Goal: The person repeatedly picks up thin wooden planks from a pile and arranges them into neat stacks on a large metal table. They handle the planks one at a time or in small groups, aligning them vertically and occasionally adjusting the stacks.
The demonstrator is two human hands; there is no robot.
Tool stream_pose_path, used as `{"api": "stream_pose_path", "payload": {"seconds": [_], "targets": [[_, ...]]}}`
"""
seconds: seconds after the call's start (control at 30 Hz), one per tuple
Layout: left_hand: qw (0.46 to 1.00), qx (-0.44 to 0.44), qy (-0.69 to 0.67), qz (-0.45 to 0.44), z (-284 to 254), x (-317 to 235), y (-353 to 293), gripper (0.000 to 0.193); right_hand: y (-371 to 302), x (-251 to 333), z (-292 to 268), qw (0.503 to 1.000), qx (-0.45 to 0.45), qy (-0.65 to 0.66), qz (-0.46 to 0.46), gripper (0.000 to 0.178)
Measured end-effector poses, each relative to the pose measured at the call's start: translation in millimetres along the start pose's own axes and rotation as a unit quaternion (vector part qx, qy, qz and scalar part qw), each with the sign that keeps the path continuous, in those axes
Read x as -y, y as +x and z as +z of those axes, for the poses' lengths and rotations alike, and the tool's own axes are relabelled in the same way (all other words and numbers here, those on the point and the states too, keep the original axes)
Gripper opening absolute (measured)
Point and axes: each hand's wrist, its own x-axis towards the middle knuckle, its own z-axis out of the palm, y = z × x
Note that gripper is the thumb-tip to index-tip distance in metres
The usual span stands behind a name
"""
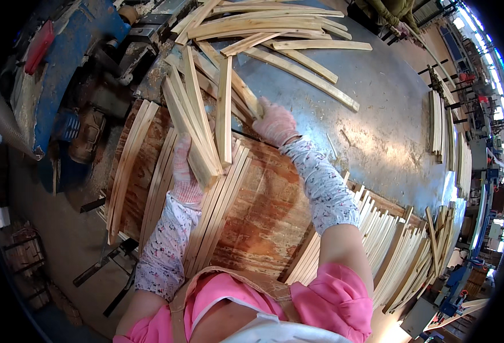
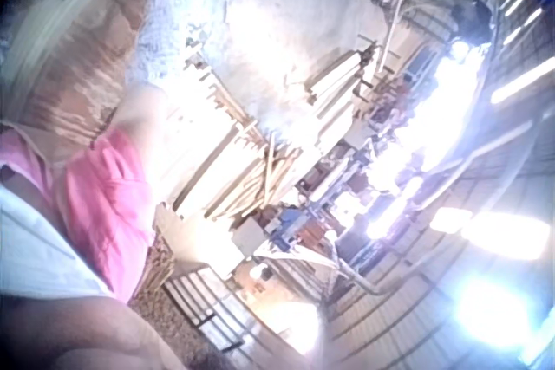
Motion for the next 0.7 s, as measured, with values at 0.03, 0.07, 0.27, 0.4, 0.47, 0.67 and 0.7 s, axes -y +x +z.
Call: {"api": "stream_pose_path", "payload": {"seconds": [0.03,0.07,0.27,0.4,0.47,0.67,0.7], "targets": [[1.000,0.000,-0.003,-0.019,3.0,-0.8,-1.2,0.078,-12.7,8.0,15.4,0.999,-0.023,-0.031,-0.005,0.072],[0.999,-0.037,0.010,-0.001,7.0,0.5,-4.0,0.077,-18.4,15.5,28.8,0.997,-0.046,-0.062,-0.015,0.074],[0.992,-0.111,0.044,-0.026,63.5,-39.6,6.2,0.070,-5.3,11.8,-11.7,0.999,0.027,0.018,0.022,0.070],[0.993,-0.013,0.113,-0.026,95.6,-58.6,-7.4,0.074,-66.0,3.2,-90.0,0.994,0.072,0.077,0.006,0.071],[0.979,-0.042,0.197,-0.019,117.1,-47.6,-46.5,0.073,-133.1,2.4,-113.2,0.961,0.144,0.233,0.039,0.075],[0.941,0.004,0.290,-0.173,101.6,-2.4,-135.4,0.067,-350.3,-49.1,-15.6,0.853,0.123,0.498,0.099,0.083],[0.928,0.022,0.312,-0.202,97.8,7.4,-142.8,0.069,-387.0,-64.0,37.3,0.849,0.061,0.520,0.070,0.083]]}}
